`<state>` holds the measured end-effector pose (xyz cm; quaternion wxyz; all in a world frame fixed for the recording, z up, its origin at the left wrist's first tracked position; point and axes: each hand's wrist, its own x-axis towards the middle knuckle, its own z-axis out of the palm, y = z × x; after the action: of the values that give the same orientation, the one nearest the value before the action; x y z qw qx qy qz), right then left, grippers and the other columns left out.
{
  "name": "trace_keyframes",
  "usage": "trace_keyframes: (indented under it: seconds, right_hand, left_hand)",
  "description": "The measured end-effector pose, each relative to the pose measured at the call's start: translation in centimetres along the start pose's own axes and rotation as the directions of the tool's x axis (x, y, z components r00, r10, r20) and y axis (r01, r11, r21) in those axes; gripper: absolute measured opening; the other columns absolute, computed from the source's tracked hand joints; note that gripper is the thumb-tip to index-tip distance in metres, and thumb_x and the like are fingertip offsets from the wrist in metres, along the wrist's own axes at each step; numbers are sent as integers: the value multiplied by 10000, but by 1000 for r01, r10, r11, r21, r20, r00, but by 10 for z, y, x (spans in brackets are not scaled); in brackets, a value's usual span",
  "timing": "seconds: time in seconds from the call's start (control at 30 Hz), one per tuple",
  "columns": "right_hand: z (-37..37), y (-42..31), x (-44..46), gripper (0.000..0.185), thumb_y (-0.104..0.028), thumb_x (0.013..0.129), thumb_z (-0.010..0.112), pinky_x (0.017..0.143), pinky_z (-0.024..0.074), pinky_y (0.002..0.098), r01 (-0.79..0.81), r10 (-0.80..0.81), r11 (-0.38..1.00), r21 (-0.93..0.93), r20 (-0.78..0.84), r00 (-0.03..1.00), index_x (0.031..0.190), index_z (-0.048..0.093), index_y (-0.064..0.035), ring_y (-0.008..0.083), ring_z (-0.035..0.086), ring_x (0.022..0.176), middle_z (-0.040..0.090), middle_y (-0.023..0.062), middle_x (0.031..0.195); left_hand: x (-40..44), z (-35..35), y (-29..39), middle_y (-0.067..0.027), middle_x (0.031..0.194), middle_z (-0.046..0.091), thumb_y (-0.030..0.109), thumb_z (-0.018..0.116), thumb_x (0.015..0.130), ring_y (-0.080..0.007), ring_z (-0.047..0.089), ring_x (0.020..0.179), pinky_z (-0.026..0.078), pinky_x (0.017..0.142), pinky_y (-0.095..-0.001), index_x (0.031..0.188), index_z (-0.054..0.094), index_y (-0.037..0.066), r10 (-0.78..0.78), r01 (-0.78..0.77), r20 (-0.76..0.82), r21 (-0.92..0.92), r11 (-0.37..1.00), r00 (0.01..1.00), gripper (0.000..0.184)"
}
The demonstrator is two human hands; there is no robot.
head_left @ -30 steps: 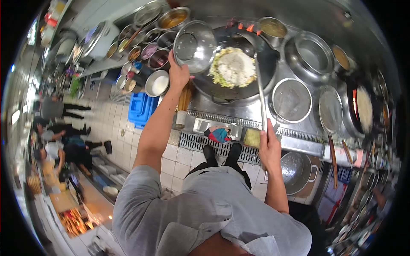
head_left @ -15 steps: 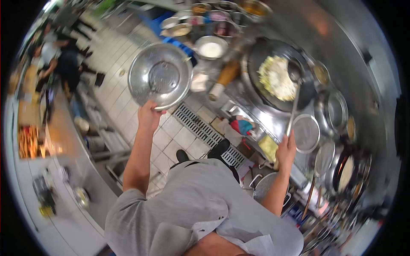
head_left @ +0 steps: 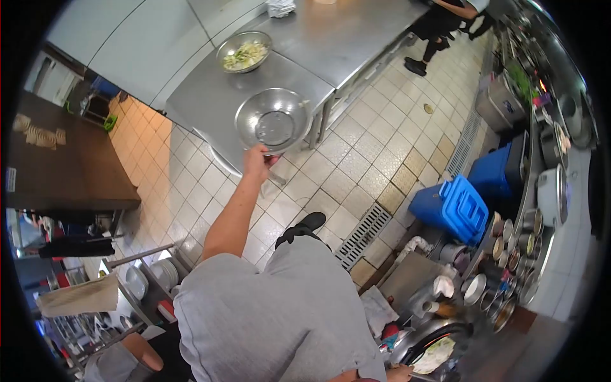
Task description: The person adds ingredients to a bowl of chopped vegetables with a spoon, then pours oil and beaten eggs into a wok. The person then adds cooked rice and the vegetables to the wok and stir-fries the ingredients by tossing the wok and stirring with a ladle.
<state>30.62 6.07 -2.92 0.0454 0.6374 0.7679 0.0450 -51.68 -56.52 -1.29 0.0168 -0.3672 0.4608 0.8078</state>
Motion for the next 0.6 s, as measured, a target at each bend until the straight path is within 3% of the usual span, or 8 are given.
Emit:
trace_keyframes:
  seconds: [0.17, 0.2, 0.23, 0.3, 0.4, 0.47, 0.57, 0.6]
  right_hand:
    - [5, -16, 40, 310, -473, 721, 762, 560, 501, 408, 107, -104, 994, -2, 204, 973, 861, 776, -196, 242, 677, 692, 736, 35, 812]
    - [-23, 12, 46, 297, -468, 718, 765, 559, 497, 395, 473, -354, 849, -236, 410, 840, 824, 783, -192, 243, 671, 681, 734, 40, 800]
    - [-6, -28, 47, 280, -451, 729, 748, 556, 488, 390, 101, -102, 995, 17, 230, 968, 814, 766, -185, 237, 651, 670, 712, 40, 786]
    - [-26, -66, 38, 250, -417, 750, 715, 551, 470, 379, -20, -7, 991, 130, 203, 979, 792, 731, -170, 227, 613, 648, 669, 40, 759]
    - [-47, -87, 26, 218, -365, 782, 664, 542, 442, 363, -195, 128, 909, 369, 200, 972, 761, 679, -149, 211, 554, 616, 605, 40, 718]
    - [-64, -86, 16, 206, -330, 803, 631, 537, 424, 353, -333, 252, 723, 605, 219, 943, 740, 644, -134, 200, 515, 594, 562, 41, 691]
    - [-92, -77, -7, 209, -278, 835, 581, 528, 397, 337, -405, 450, 251, 879, 264, 853, 708, 592, -113, 184, 457, 562, 497, 41, 650]
    - [-102, -71, -18, 215, -261, 846, 564, 526, 387, 331, -376, 496, 101, 921, 281, 822, 697, 575, -106, 179, 438, 551, 476, 41, 636]
  left_hand:
    - [47, -40, 34, -138, 844, 668, 168, 611, 862, -227, 666, 708, 556, 585, -330, 1026, 570, 13, 50, -43, 40, -156, 987, 998, 229]
    - [56, -40, 35, -132, 841, 667, 186, 634, 867, -227, 675, 718, 560, 586, -322, 1077, 557, 25, 55, -42, 54, -222, 974, 997, 275]
    - [54, -31, 37, -134, 856, 670, 218, 639, 881, -223, 673, 734, 558, 599, -327, 1088, 556, 36, 61, -51, 35, -244, 969, 998, 289]
    - [43, -2, 36, -137, 888, 676, 283, 650, 908, -215, 670, 766, 553, 627, -338, 1112, 554, 57, 69, -66, 1, -276, 959, 998, 319]
    - [33, 46, 21, -115, 943, 678, 335, 646, 926, -200, 665, 825, 543, 667, -315, 1122, 586, 65, -77, 88, 118, -93, 992, 990, 339]
    - [66, 85, 28, -101, 929, 676, 402, 657, 930, -202, 668, 817, 543, 653, -317, 1094, 598, 97, -88, 116, 396, -48, 992, 914, 351]
    - [152, 161, 85, -116, 833, 654, 448, 639, 944, -203, 650, 727, 559, 651, -344, 992, 572, 85, 91, 30, 501, -229, 973, 861, 373]
    - [188, 178, 100, -125, 813, 641, 453, 648, 936, -209, 635, 706, 574, 672, -348, 976, 542, 41, 120, 20, 405, -323, 946, 906, 428]
